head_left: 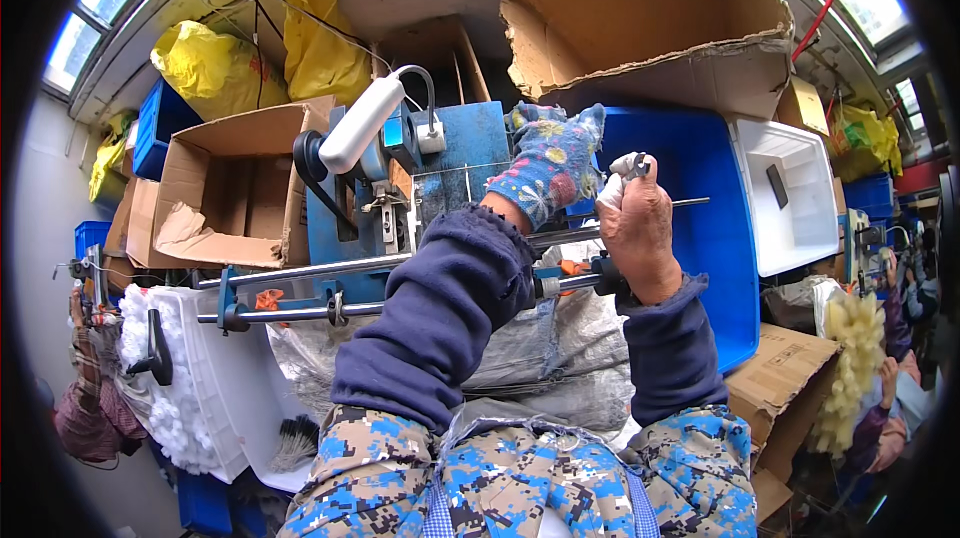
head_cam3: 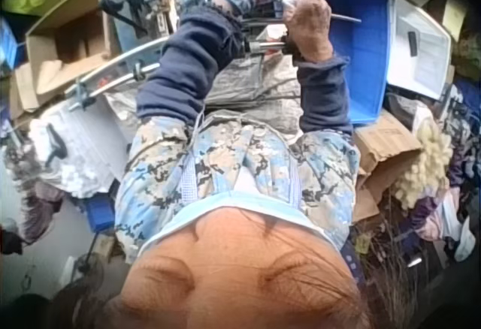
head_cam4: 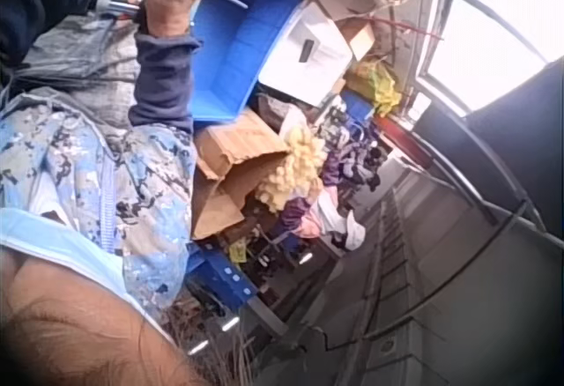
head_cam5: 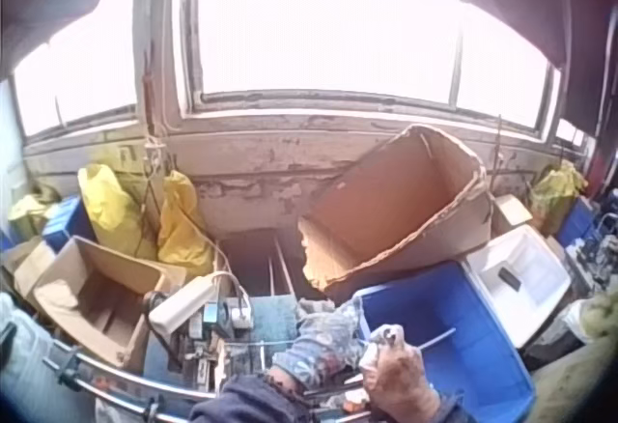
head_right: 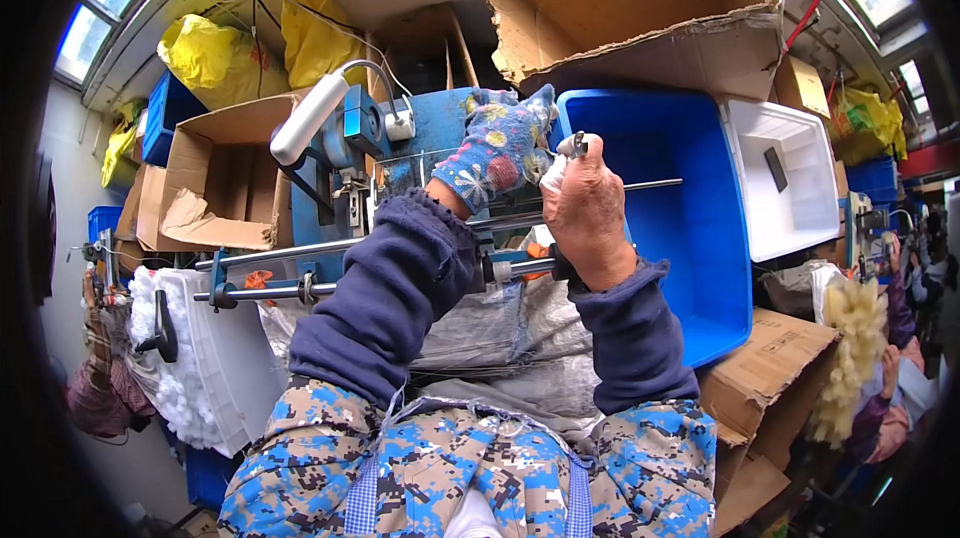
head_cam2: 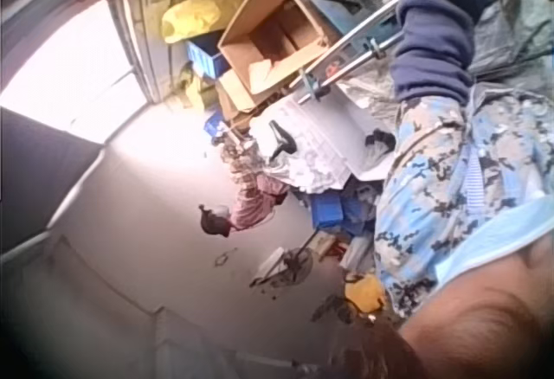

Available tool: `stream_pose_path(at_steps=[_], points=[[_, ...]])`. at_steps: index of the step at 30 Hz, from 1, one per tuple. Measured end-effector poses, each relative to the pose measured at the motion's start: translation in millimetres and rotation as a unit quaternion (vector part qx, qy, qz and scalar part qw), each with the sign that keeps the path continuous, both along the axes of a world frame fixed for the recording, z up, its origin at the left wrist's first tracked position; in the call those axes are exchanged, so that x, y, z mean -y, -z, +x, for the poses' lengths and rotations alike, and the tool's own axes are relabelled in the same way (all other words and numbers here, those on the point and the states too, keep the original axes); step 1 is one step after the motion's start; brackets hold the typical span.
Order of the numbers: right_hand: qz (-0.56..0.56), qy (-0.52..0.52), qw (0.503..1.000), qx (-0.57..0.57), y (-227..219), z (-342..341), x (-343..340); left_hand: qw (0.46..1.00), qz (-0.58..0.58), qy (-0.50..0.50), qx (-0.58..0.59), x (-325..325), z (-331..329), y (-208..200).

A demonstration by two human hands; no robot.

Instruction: The person operates a manual machine in a cluttered workshop, repeatedly feeding a bundle of black bristles into a cutting mechanism. They use their left hand to hold the bristles and their right hand to pull a lever, processing the material in a repetitive cycle.

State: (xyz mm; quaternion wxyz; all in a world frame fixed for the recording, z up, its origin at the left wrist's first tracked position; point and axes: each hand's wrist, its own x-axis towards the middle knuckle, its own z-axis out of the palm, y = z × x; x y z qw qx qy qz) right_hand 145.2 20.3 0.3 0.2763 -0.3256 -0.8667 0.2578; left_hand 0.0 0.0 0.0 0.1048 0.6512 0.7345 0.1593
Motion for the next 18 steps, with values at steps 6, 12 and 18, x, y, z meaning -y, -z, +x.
stream_pose_path(at_steps=[6, 12, 18], points=[[0.011, 0.002, 1.000, -0.006, -1.7, -3.7, -1.2, 0.999, 0.047, -0.010, -0.004, -1.9, -1.1, 16.0], [0.021, 0.029, 0.995, 0.092, -2.5, -18.9, -19.2, 0.998, 0.031, -0.034, -0.049, -7.0, 1.7, 21.3], [-0.013, 0.012, 0.997, 0.081, -21.0, -11.2, -23.5, 0.998, -0.038, -0.031, -0.030, -1.2, -1.6, 3.1]])
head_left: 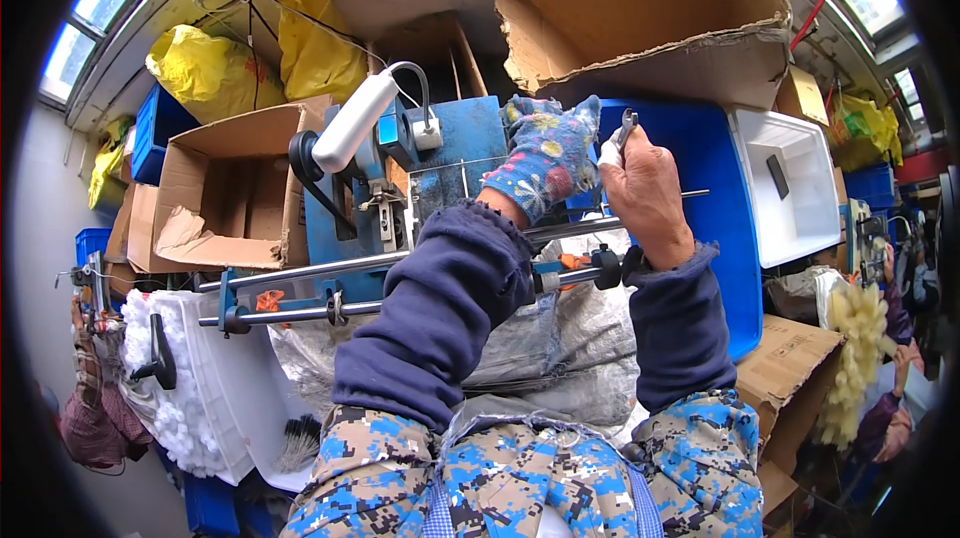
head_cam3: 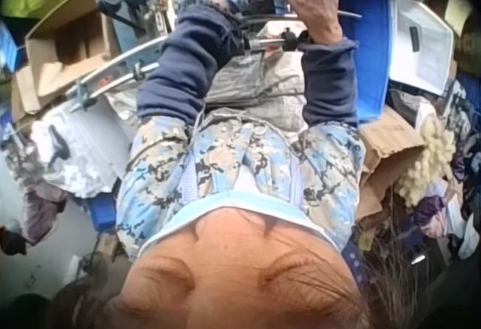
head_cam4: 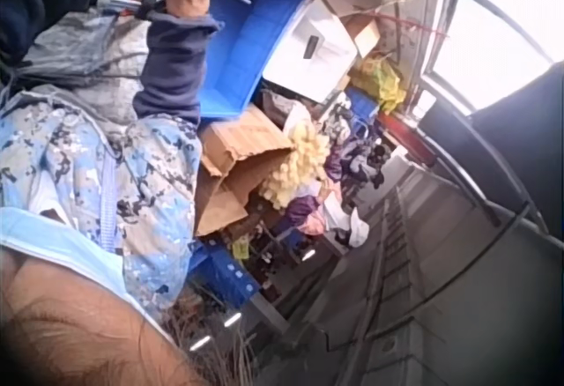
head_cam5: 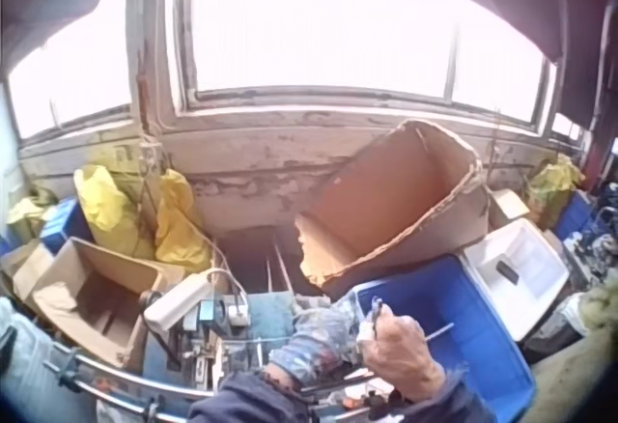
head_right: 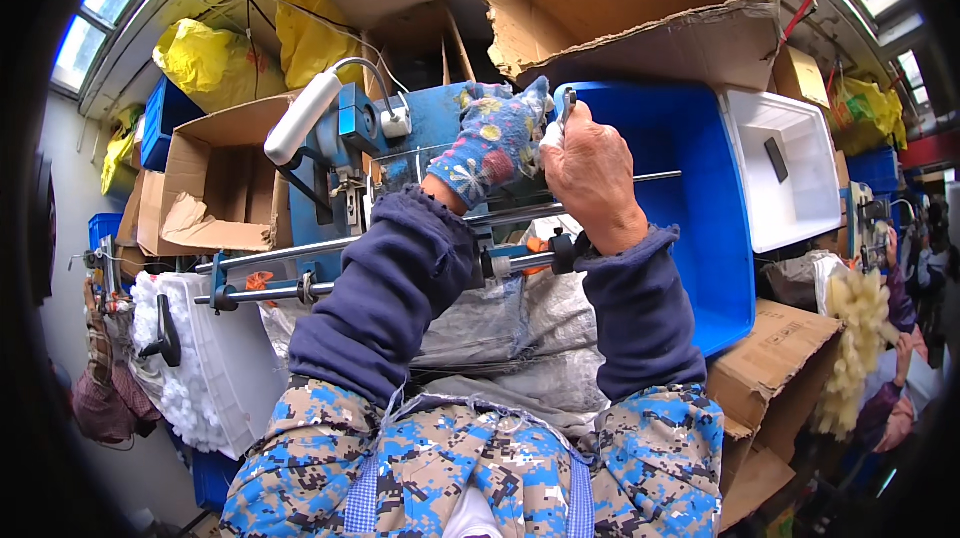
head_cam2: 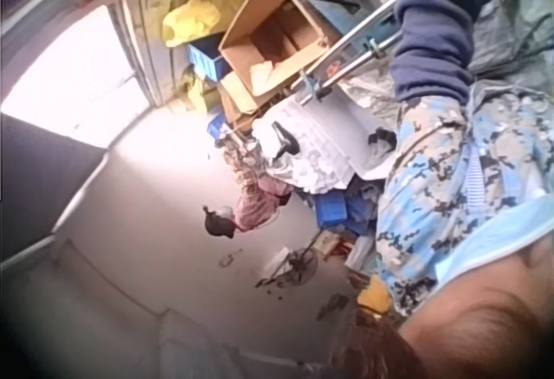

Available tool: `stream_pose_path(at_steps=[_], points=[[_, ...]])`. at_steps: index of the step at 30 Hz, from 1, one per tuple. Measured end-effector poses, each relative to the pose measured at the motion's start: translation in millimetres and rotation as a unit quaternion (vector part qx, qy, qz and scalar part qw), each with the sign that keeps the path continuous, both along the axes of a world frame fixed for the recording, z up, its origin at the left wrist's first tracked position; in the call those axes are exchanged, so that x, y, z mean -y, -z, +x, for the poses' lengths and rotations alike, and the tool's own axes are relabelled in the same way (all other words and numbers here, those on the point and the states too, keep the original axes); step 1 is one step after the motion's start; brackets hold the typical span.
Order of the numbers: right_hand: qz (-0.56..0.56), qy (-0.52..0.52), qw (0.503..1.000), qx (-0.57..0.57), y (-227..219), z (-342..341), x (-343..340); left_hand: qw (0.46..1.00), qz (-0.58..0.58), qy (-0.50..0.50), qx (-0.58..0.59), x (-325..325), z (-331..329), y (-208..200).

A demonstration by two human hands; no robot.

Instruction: The person operates a manual machine in a cluttered workshop, repeatedly feeding a bundle of black bristles into a cutting mechanism. They use their left hand to hold the bristles and their right hand to pull a lever, processing the material in a repetitive cycle.

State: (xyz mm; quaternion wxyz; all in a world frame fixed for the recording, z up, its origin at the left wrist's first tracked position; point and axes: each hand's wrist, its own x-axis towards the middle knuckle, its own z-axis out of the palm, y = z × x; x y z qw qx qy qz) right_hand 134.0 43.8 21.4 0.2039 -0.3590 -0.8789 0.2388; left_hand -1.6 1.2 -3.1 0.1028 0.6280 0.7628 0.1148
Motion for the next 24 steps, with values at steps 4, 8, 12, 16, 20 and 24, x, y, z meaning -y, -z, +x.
stream_pose_path(at_steps=[4, 8, 12, 16, 20, 24], points=[[0.036, -0.034, 0.962, -0.269, -3.6, 17.3, 13.4, 0.998, 0.042, 0.030, 0.024, 0.0, -1.2, 7.7], [-0.061, 0.013, 0.961, -0.271, 3.3, 55.0, 34.2, 0.997, 0.071, 0.028, 0.007, -3.6, -2.3, 22.0], [-0.079, 0.005, 0.950, -0.302, 30.2, 71.7, 47.5, 0.997, 0.057, 0.022, -0.047, -5.9, -0.5, 22.0], [-0.036, -0.011, 0.960, -0.279, 40.5, 74.5, 56.4, 0.999, 0.027, 0.041, -0.001, -4.6, -0.5, 7.9], [0.012, -0.016, 0.967, -0.255, 51.9, 77.0, 55.3, 0.997, 0.061, 0.046, 0.020, -3.6, -3.8, 20.0], [0.042, -0.019, 0.971, -0.233, 54.1, 75.8, 51.7, 0.998, 0.049, 0.048, 0.011, -4.5, -3.0, 19.9]])
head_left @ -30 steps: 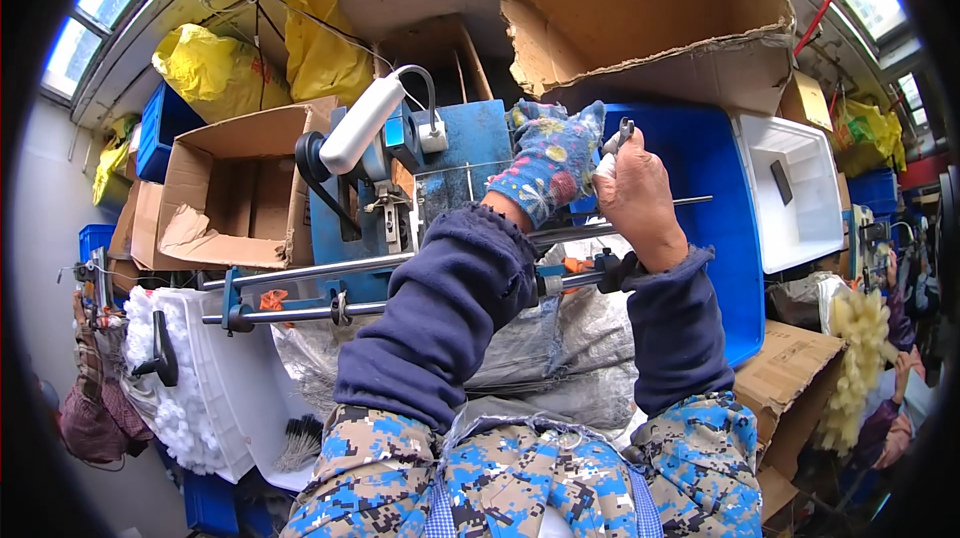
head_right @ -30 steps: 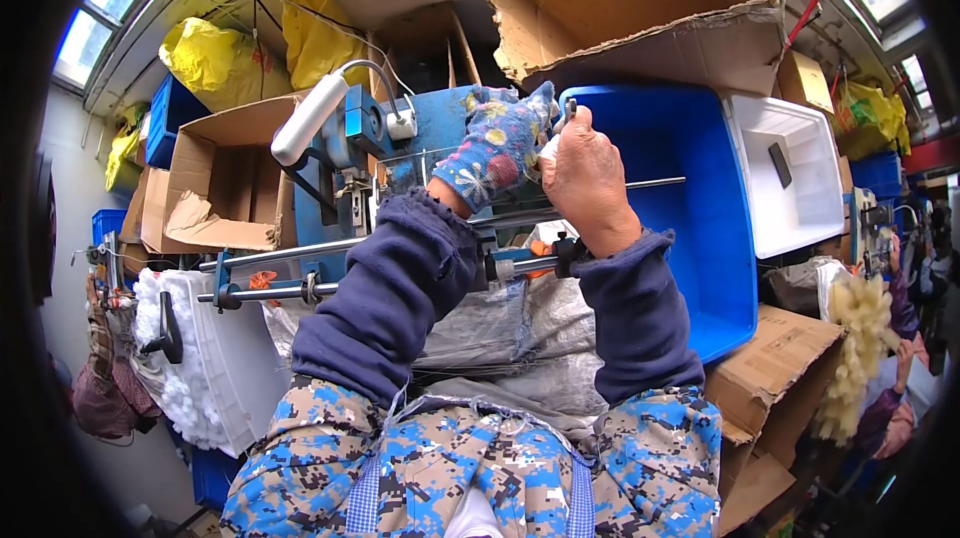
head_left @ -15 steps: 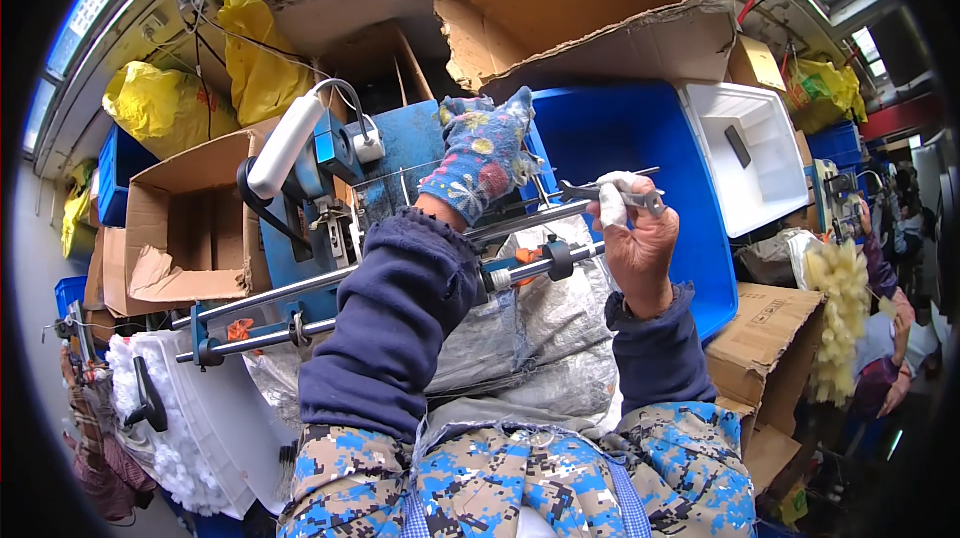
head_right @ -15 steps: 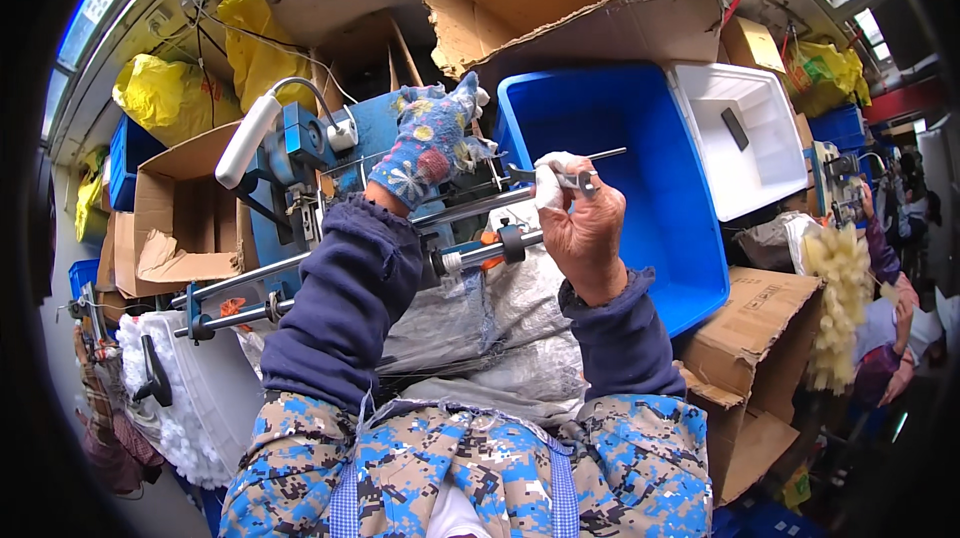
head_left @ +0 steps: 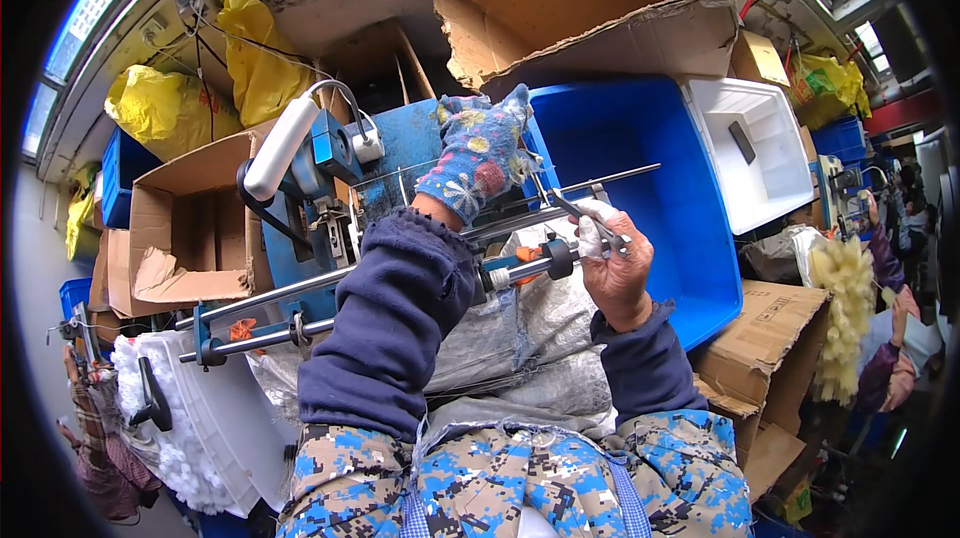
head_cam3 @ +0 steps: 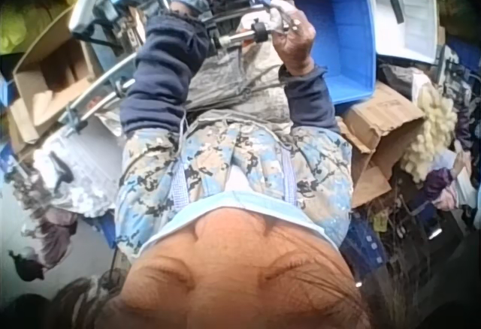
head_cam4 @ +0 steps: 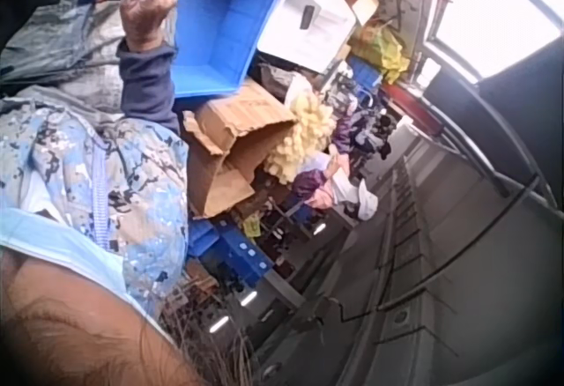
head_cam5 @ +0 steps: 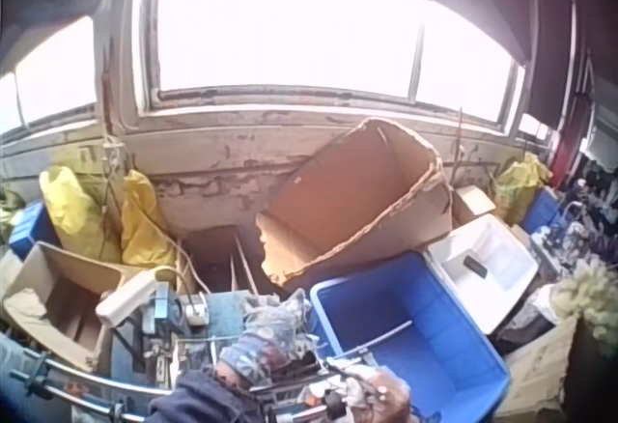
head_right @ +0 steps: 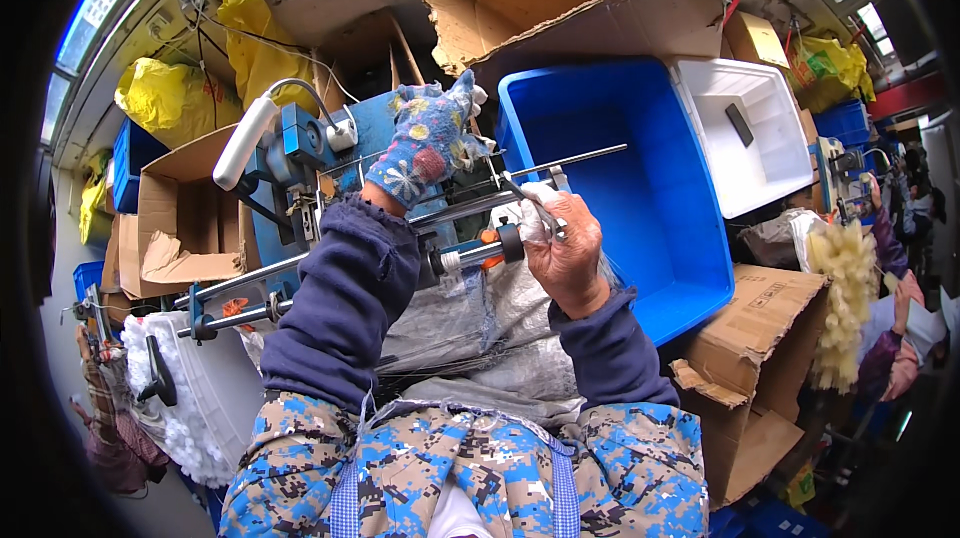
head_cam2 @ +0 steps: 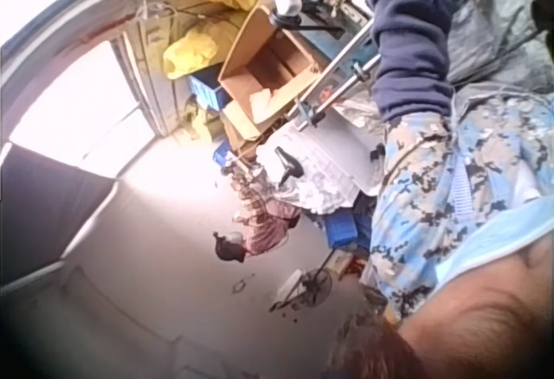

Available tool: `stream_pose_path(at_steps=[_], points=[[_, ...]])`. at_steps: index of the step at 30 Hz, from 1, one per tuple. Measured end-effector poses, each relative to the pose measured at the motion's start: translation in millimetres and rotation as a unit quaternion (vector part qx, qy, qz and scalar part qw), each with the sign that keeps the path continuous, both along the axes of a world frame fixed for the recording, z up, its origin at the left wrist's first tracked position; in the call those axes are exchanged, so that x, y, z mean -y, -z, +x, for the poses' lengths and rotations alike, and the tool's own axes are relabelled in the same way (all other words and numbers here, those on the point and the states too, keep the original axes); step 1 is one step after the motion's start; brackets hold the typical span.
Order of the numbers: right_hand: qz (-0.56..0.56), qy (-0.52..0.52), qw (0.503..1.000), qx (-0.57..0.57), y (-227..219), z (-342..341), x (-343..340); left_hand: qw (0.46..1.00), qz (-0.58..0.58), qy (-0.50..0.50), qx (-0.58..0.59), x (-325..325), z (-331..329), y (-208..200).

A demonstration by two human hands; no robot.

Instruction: The person operates a manual machine in a cluttered workshop, repeatedly feeding a bundle of black bristles into a cutting mechanism. They use their left hand to hold the bristles and their right hand to pull a lever, processing the material in a repetitive cycle.

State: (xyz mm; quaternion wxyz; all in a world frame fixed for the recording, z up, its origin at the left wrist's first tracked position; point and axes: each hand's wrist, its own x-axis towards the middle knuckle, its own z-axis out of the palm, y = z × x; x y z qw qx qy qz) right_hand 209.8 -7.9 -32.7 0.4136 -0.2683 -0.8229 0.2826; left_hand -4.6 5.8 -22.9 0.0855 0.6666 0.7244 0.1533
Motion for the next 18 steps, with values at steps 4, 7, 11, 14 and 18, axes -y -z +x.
stream_pose_path(at_steps=[4, 7, 11, 14, 18], points=[[0.040, -0.006, 0.999, 0.002, -6.5, -5.6, -1.6, 0.999, 0.039, -0.001, -0.023, 1.5, 0.1, 3.5], [0.090, -0.020, 0.996, 0.010, -8.5, -7.5, -5.0, 1.000, 0.012, -0.001, -0.006, 1.8, 1.1, -1.6], [0.088, -0.023, 0.995, 0.036, -12.7, -8.2, -5.7, 1.000, 0.016, 0.004, 0.015, 2.4, -1.9, 1.9], [0.105, -0.025, 0.993, 0.053, -16.9, -9.1, -7.3, 0.999, 0.044, -0.003, -0.009, 1.2, 0.0, 6.4], [0.088, -0.020, 0.995, 0.034, -12.0, -10.0, -6.5, 0.998, 0.060, -0.013, -0.034, 1.5, 1.4, 6.3]])
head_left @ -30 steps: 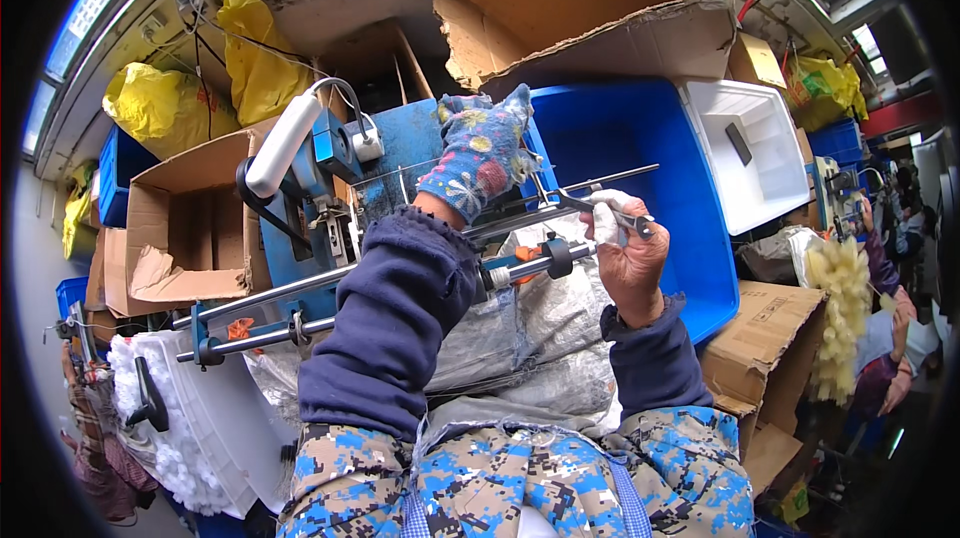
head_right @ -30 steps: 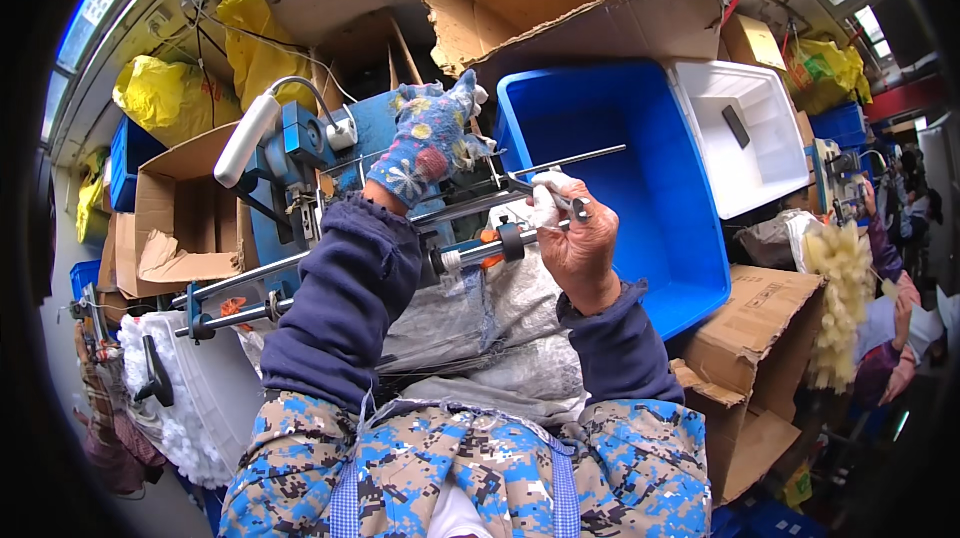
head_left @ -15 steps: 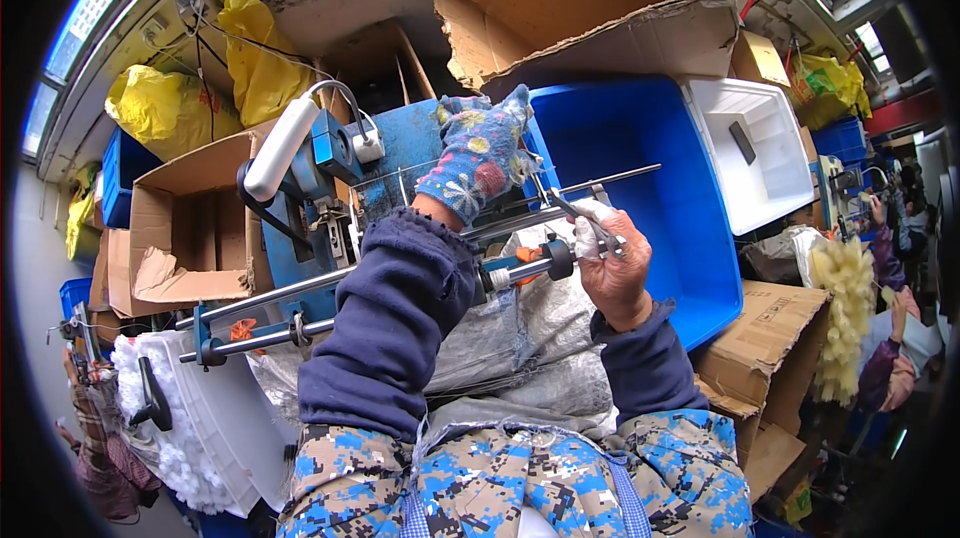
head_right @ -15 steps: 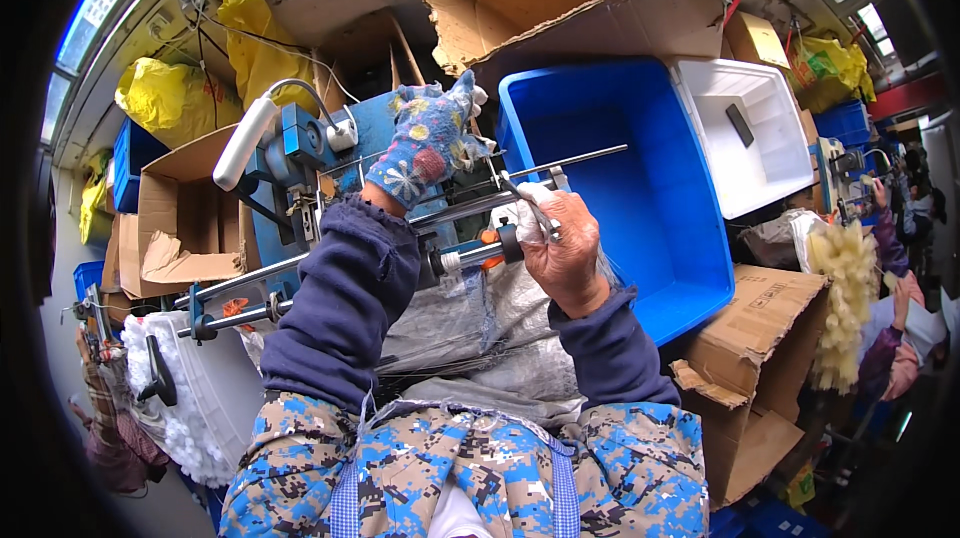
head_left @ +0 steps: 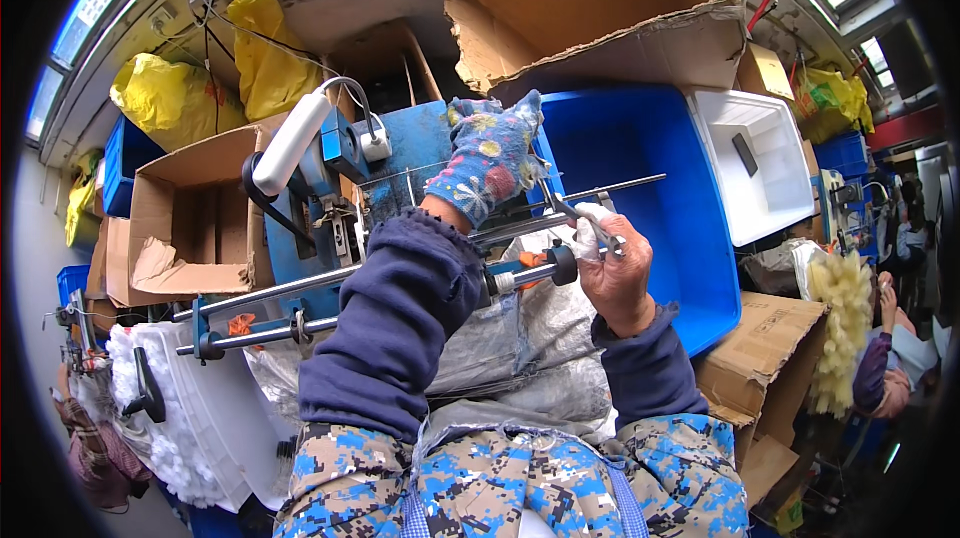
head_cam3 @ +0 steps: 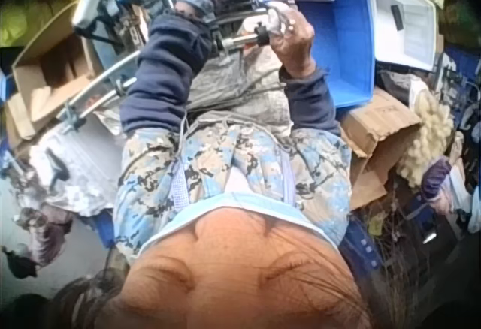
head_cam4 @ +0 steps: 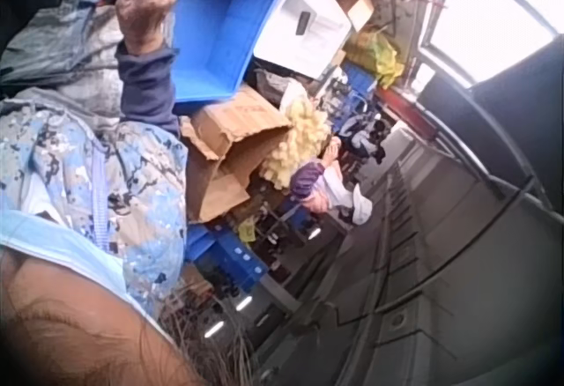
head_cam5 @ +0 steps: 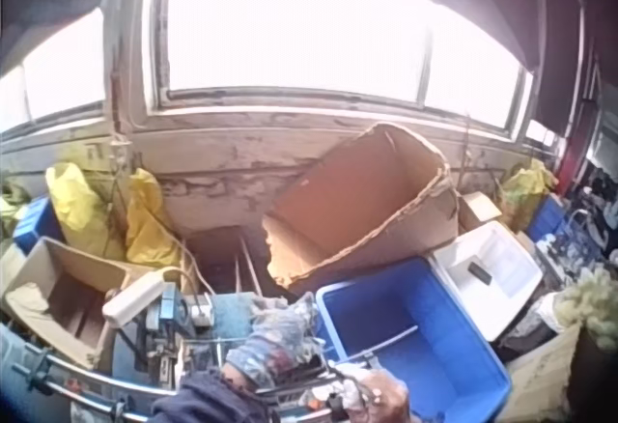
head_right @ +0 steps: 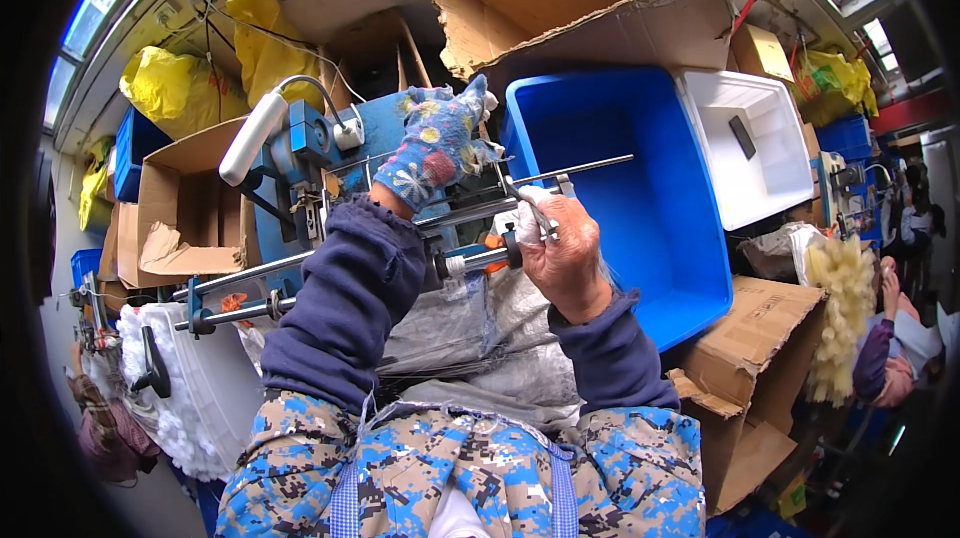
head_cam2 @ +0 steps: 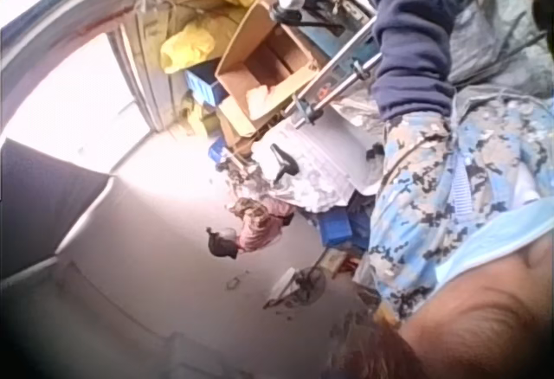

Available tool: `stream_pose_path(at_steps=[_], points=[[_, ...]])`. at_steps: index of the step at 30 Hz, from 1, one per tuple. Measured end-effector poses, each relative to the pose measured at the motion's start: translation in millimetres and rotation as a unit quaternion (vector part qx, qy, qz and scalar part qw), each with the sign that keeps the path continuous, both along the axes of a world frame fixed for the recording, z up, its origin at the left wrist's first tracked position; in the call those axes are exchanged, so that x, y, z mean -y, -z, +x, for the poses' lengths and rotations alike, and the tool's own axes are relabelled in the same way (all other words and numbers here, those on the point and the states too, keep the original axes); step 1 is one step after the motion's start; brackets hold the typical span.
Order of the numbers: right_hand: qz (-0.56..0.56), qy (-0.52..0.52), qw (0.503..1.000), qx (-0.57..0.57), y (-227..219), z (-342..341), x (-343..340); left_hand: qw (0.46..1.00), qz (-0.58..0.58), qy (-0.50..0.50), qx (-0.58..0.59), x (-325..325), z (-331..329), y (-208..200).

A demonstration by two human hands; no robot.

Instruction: The person operates a manual machine in a cluttered workshop, repeatedly feeding a bundle of black bristles into a cutting mechanism. They use their left hand to hold the bristles and their right hand to pull a lever, processing the material in a repetitive cycle.

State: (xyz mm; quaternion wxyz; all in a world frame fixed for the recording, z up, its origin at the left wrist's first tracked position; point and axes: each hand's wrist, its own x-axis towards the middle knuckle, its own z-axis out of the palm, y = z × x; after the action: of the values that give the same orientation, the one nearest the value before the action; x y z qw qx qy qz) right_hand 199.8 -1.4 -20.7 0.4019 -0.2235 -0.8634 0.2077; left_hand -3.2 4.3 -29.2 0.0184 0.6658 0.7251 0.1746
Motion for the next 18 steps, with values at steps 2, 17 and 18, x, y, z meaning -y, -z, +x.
stream_pose_path(at_steps=[2, 17, 18], points=[[-0.075, -0.004, 0.997, -0.005, -7.3, -6.2, -3.2, 1.000, -0.009, 0.002, 0.006, 0.1, 0.1, -2.1], [-0.097, -0.025, 0.983, 0.152, -36.3, -39.0, -34.2, 0.999, -0.044, -0.005, 0.016, -0.3, 3.4, -10.6], [-0.098, -0.026, 0.982, 0.157, -37.0, -40.8, -34.8, 0.999, -0.045, -0.005, 0.018, 0.2, 2.8, -10.6]])
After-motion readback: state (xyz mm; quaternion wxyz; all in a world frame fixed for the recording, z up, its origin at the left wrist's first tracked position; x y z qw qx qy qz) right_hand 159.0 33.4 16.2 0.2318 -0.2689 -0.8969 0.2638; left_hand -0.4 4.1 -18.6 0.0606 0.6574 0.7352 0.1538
